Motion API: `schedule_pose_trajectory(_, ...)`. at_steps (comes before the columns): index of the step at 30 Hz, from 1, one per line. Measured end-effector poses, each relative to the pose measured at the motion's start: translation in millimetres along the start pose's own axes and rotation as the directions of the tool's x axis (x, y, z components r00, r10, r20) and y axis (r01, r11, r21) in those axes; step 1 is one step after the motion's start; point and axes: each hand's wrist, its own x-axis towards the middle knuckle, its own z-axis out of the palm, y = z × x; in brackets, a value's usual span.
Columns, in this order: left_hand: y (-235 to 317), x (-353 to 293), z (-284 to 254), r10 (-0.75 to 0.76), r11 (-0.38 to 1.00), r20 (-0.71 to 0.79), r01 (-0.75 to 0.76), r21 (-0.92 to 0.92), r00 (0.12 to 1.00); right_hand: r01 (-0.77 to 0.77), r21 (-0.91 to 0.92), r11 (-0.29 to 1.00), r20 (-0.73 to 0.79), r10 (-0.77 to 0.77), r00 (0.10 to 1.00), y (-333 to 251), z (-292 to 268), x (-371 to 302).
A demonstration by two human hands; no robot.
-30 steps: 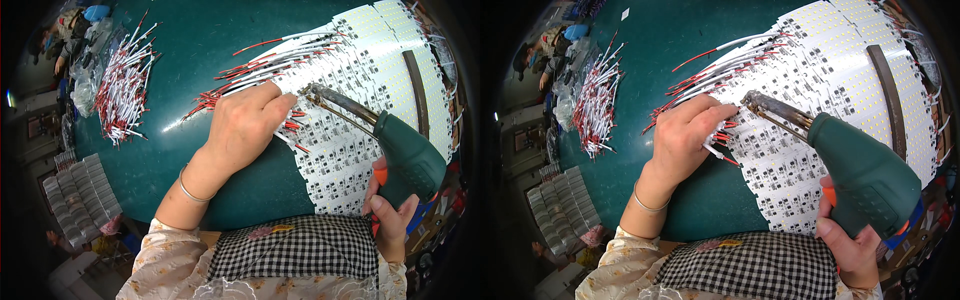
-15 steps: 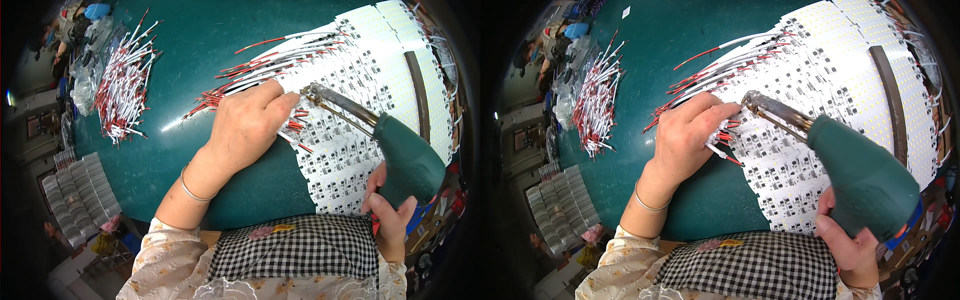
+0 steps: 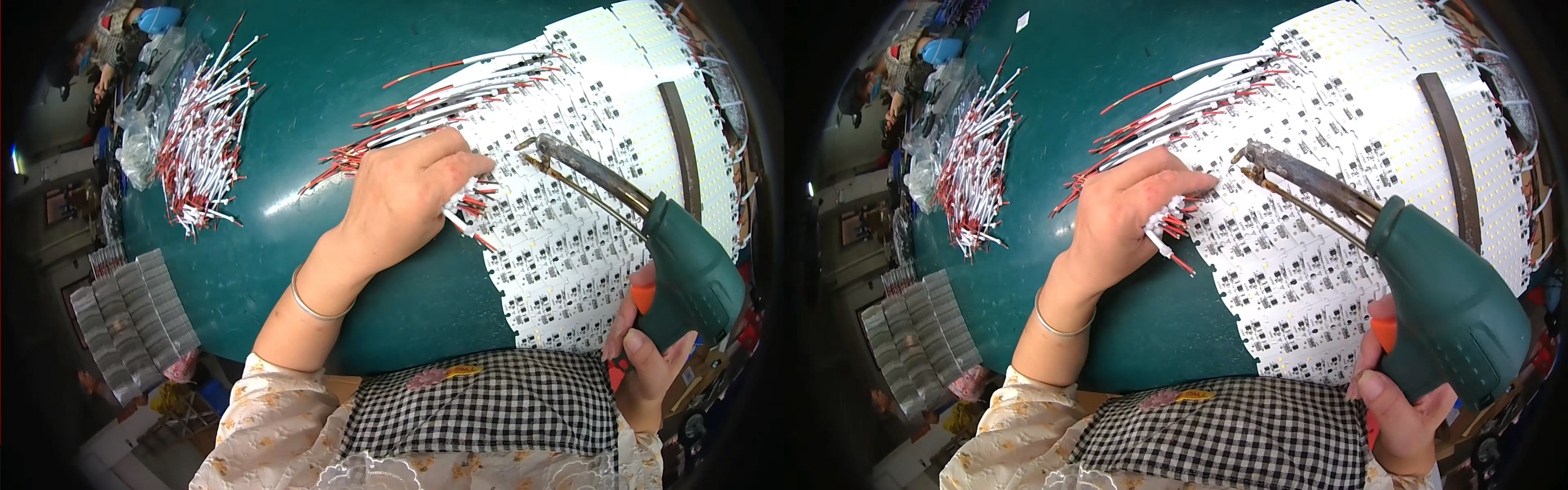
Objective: The person folds and positions a sheet of LED circuit boards on the table, picks up a bundle of pre-cut wires, and solders the wire leads onto the circuit boards one by one using a soldering gun.
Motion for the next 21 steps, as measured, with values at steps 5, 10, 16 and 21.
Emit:
schedule_pose_trajectory(5,-4.0,0.4,8.8,0.008,0.999,0.016,-0.008,-0.050,1.000,-0.046,0.003,0.999,0.055,0.046,0.997,7.6,-10.2,0.3)
schedule_pose_trajectory(10,0.7,-1.4,10.4,0.042,0.999,-0.007,-0.042,-0.002,0.999,-0.126,-0.034,0.991,0.113,0.129,0.985,6.2,-15.2,-8.2)
schedule_pose_trajectory(16,-2.1,-1.9,12.8,0.100,0.995,-0.053,-0.099,0.018,0.994,-0.139,-0.043,0.989,0.200,0.145,0.969,15.1,-17.9,-11.2)
schedule_pose_trajectory(21,-4.7,-5.6,14.0,0.135,0.991,-0.077,-0.132,0.032,0.988,0.025,-0.142,0.990,0.322,0.022,0.946,28.6,-26.7,-15.5)
